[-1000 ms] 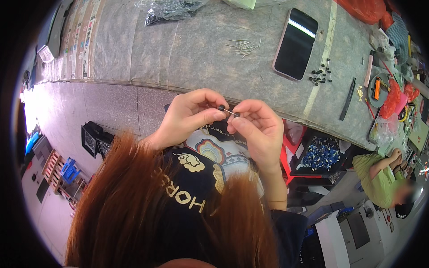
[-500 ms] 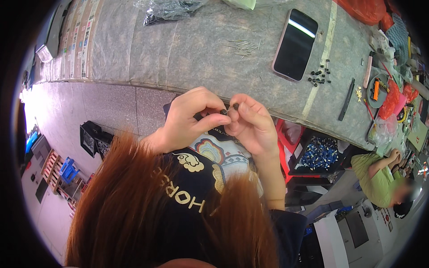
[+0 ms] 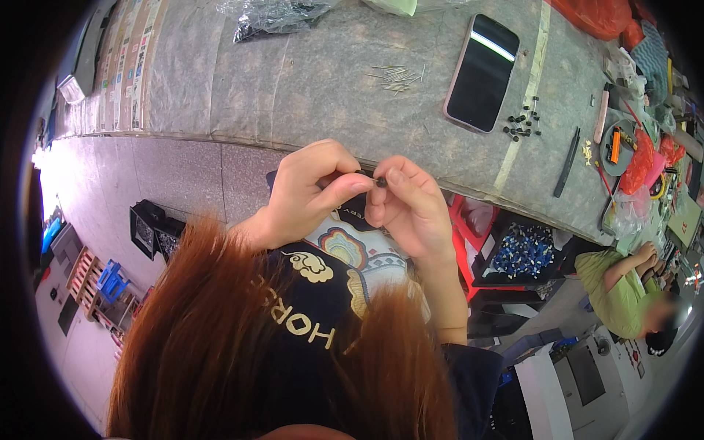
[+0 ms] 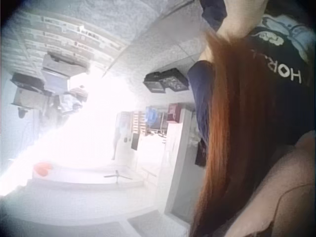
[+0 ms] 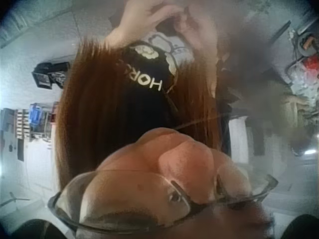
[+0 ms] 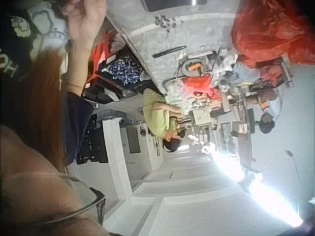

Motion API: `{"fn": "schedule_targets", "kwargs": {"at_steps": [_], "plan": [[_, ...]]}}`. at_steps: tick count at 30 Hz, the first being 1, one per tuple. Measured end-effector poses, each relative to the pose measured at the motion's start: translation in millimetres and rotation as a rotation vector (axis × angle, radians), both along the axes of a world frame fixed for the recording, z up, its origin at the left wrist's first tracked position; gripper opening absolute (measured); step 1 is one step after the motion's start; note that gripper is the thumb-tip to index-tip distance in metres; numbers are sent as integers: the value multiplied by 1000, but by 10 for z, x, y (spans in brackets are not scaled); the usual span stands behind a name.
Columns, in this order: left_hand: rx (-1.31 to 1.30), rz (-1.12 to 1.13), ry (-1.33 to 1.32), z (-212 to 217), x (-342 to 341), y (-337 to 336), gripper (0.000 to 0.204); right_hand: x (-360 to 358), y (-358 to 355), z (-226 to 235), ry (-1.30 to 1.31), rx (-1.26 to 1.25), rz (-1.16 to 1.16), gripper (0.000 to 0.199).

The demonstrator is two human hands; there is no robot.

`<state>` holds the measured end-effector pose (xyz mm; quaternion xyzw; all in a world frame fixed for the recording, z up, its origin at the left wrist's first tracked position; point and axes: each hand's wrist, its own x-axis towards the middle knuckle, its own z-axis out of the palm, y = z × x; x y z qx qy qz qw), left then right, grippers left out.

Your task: Inserting small metal pins into black plastic component housings at an industrial assembly table.

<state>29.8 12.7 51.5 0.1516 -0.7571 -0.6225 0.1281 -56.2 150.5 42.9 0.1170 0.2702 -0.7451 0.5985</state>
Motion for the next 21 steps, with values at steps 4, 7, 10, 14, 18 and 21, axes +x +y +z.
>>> {"fn": "schedule_targets", "kwargs": {"at_steps": [4,7,10,14,18,21], "plan": [[15,3,5,-2,11,-1,19,-1,-5,22,-10,-20,10,15],[11,-19,13,10,10,-11,19,4,0,10,-44,-43,12,15],[75,-32,-21,53,3,-8,17,22,-3,35,-45,-44,-12,16],[347,-106,-212,6,10,-25,21,48,6,102,104,-24,-57,15],[536,-202,-215,-12,12,-9,26,71,-20,205,266,4,-38,14],[649,-173,-183,-19,-2,11,29,79,-25,245,370,66,-43,14]]}}
